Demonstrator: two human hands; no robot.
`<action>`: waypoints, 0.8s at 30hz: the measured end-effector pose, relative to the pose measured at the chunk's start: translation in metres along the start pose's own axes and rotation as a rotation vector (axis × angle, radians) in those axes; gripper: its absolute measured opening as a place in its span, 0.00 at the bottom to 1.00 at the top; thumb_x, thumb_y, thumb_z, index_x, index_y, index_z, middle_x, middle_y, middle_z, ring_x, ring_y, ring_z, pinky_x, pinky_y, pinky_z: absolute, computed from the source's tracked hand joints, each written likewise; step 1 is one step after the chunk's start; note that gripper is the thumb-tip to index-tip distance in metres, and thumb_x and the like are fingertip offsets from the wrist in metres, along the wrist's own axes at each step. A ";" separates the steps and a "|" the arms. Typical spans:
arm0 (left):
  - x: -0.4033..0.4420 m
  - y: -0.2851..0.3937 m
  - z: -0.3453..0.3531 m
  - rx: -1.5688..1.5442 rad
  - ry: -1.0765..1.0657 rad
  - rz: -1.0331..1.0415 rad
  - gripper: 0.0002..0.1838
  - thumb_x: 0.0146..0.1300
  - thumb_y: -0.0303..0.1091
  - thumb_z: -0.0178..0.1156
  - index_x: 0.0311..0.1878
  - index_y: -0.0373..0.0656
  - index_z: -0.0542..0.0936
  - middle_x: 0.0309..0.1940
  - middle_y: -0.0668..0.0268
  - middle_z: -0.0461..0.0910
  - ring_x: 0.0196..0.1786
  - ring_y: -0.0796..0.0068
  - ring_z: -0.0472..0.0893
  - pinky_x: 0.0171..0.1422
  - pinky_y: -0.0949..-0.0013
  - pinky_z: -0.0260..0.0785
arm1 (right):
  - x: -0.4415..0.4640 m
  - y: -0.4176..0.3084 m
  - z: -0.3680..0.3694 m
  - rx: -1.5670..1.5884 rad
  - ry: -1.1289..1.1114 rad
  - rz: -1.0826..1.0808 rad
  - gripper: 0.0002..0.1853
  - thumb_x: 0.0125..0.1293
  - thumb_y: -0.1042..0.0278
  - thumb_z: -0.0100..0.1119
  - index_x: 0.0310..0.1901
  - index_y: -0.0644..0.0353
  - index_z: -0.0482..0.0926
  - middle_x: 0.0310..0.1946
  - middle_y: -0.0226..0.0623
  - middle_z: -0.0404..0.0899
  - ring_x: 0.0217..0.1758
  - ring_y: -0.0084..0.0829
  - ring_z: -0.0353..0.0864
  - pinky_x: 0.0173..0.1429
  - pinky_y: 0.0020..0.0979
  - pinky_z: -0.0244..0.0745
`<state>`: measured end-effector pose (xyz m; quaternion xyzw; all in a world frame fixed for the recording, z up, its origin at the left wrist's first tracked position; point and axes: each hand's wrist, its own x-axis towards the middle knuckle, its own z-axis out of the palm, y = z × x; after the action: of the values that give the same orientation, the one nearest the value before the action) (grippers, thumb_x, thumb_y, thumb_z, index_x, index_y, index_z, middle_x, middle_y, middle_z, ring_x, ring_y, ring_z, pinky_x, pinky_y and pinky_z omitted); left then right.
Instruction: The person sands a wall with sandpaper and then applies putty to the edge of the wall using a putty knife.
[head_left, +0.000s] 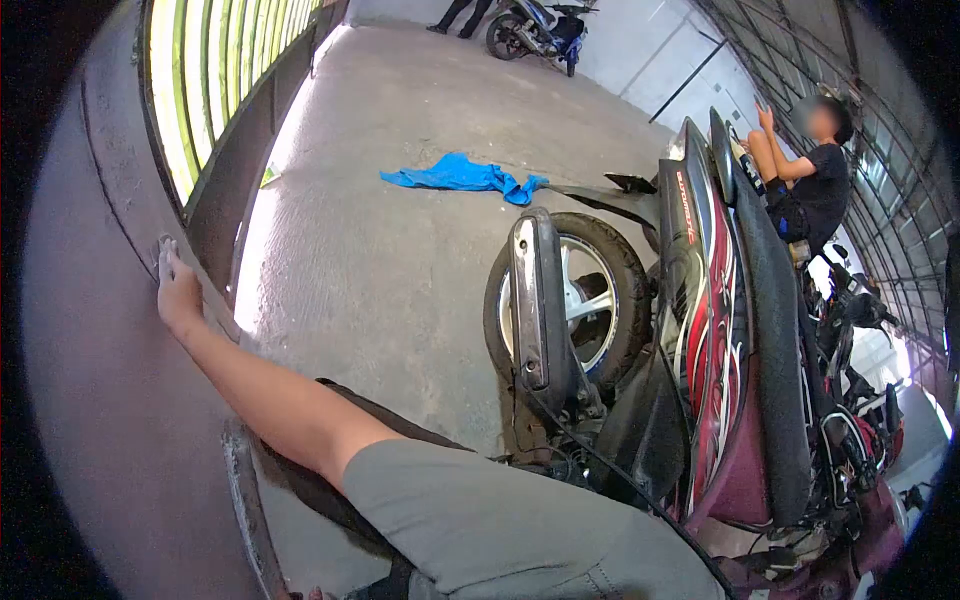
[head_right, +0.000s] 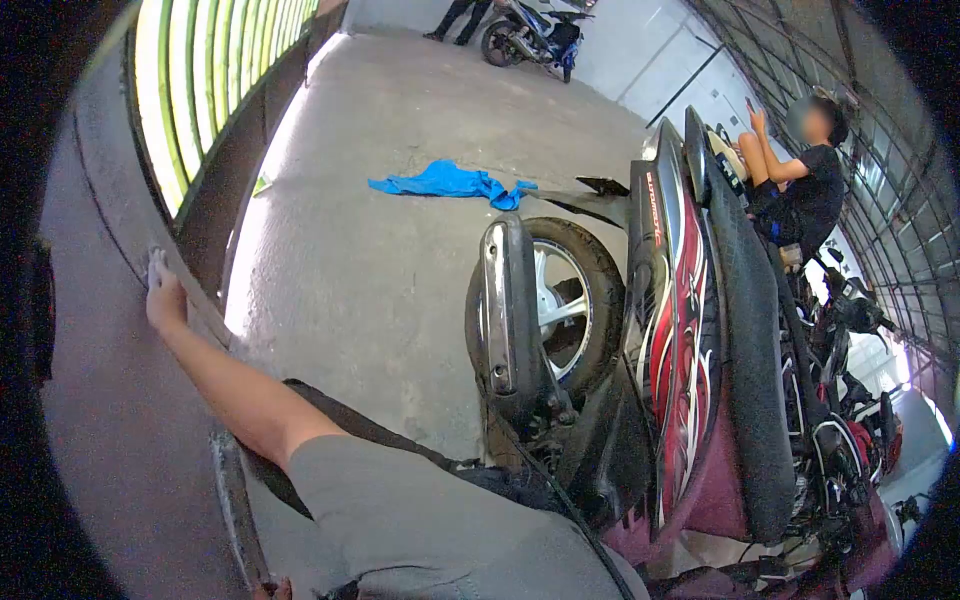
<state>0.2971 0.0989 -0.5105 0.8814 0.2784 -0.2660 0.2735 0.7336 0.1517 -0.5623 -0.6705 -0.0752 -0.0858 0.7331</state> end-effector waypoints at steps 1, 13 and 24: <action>-0.004 0.010 -0.009 0.070 -0.059 -0.056 0.32 0.71 0.54 0.57 0.65 0.37 0.73 0.58 0.48 0.81 0.61 0.44 0.79 0.61 0.52 0.72 | 0.001 -0.001 0.000 -0.020 -0.032 0.057 0.25 0.79 0.51 0.43 0.66 0.60 0.74 0.52 0.63 0.79 0.58 0.59 0.79 0.59 0.43 0.72; -0.001 -0.003 -0.001 -0.070 -0.009 -0.031 0.33 0.70 0.54 0.59 0.63 0.30 0.75 0.56 0.42 0.80 0.60 0.44 0.79 0.62 0.52 0.71 | -0.008 0.015 0.010 -0.113 0.038 0.019 0.24 0.79 0.51 0.43 0.53 0.66 0.80 0.47 0.63 0.79 0.52 0.62 0.80 0.53 0.49 0.73; 0.007 -0.029 0.016 -0.121 0.074 0.066 0.33 0.70 0.52 0.60 0.62 0.28 0.75 0.55 0.40 0.80 0.59 0.40 0.79 0.62 0.51 0.70 | -0.004 0.003 -0.011 -0.047 -0.114 0.240 0.26 0.78 0.48 0.45 0.62 0.60 0.77 0.57 0.57 0.78 0.62 0.54 0.78 0.64 0.43 0.71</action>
<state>0.2786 0.1121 -0.5360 0.8812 0.2748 -0.2070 0.3242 0.7301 0.1410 -0.5669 -0.6955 -0.0339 0.0393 0.7166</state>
